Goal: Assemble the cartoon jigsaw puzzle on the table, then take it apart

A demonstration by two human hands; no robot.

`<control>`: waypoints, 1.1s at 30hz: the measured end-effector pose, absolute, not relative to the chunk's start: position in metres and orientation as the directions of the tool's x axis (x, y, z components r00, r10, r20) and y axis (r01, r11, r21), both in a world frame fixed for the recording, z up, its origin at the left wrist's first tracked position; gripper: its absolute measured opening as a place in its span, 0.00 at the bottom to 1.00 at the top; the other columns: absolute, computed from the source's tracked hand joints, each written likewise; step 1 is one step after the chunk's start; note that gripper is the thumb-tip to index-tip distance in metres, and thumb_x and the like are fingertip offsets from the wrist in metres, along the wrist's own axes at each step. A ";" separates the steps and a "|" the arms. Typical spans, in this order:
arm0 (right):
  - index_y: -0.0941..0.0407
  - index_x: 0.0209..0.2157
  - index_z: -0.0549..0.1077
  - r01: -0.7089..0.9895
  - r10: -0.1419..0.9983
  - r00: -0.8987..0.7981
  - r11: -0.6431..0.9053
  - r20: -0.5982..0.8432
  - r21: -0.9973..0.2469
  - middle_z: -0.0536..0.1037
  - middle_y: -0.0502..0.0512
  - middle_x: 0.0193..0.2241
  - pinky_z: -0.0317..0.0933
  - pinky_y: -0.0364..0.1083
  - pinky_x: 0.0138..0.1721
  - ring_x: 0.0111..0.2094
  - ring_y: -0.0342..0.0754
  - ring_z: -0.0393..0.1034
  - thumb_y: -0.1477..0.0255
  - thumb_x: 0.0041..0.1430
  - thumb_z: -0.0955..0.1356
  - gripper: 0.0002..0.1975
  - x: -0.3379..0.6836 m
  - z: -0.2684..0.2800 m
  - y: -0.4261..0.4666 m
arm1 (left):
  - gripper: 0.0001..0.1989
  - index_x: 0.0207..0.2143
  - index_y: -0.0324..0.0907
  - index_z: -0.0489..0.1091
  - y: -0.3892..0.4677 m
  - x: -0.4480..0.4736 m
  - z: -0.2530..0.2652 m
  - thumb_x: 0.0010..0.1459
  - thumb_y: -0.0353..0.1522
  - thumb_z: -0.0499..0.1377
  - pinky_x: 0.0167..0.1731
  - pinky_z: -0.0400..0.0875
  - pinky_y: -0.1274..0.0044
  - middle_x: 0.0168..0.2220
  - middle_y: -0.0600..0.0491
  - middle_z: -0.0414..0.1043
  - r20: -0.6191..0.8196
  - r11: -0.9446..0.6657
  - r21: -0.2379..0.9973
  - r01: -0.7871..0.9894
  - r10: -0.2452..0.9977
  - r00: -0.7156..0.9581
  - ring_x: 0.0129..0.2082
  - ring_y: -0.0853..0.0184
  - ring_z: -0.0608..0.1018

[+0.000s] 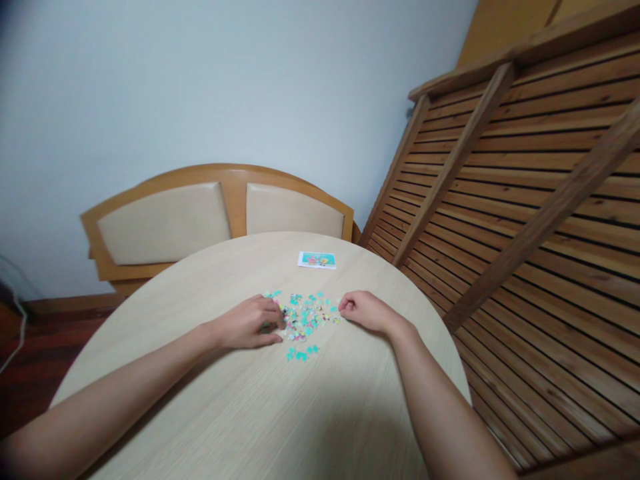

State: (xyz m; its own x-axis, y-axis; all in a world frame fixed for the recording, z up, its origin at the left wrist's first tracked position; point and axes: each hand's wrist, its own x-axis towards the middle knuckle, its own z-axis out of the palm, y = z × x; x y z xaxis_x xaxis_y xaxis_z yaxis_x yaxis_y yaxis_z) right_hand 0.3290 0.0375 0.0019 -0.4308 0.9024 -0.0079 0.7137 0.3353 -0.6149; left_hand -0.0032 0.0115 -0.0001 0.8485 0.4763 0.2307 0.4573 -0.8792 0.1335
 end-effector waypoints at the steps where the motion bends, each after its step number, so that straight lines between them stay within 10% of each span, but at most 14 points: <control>1: 0.59 0.34 0.78 0.716 0.903 -0.430 0.335 -0.009 -0.613 0.75 0.52 0.25 0.58 0.44 0.30 0.27 0.46 0.66 0.67 0.53 0.68 0.11 0.329 0.002 0.037 | 0.10 0.38 0.44 0.74 0.011 -0.002 0.000 0.65 0.40 0.59 0.44 0.66 0.72 0.37 0.51 0.76 0.232 -0.879 0.138 0.457 0.477 0.848 0.41 0.61 0.78; 18: 0.59 0.40 0.77 0.718 0.905 -0.414 0.391 0.098 -0.575 0.80 0.57 0.34 0.65 0.46 0.38 0.35 0.49 0.72 0.69 0.58 0.67 0.12 0.330 -0.003 0.041 | 0.08 0.41 0.44 0.72 0.006 0.008 0.004 0.68 0.29 0.53 0.40 0.65 0.72 0.34 0.50 0.77 0.238 -0.929 -0.143 0.341 0.303 0.923 0.37 0.62 0.75; 27: 0.58 0.52 0.74 0.743 0.840 -0.493 0.542 0.227 -0.392 0.75 0.65 0.52 0.59 0.56 0.59 0.54 0.57 0.68 0.64 0.63 0.67 0.19 0.324 -0.015 0.044 | 0.08 0.38 0.43 0.75 0.018 -0.006 -0.003 0.66 0.31 0.56 0.38 0.70 0.79 0.35 0.54 0.79 0.271 -0.835 0.352 0.423 0.523 0.808 0.34 0.69 0.79; 33: 0.54 0.65 0.61 0.722 0.800 -0.585 0.588 0.134 -0.365 0.58 0.65 0.67 0.44 0.61 0.66 0.68 0.63 0.50 0.50 0.63 0.64 0.35 0.278 -0.017 0.024 | 0.09 0.43 0.44 0.75 0.026 -0.015 -0.006 0.66 0.37 0.59 0.44 0.70 0.75 0.41 0.51 0.79 0.319 -0.850 0.349 0.394 0.503 0.803 0.41 0.65 0.78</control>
State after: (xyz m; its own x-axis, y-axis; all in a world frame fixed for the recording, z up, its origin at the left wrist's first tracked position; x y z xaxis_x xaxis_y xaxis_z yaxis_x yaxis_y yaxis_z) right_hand 0.2779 0.0236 -0.0171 -0.5848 0.8001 0.1336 0.7217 0.5884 -0.3645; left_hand -0.0153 0.0255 -0.0063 0.8031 0.5031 0.3193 0.3939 -0.8503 0.3490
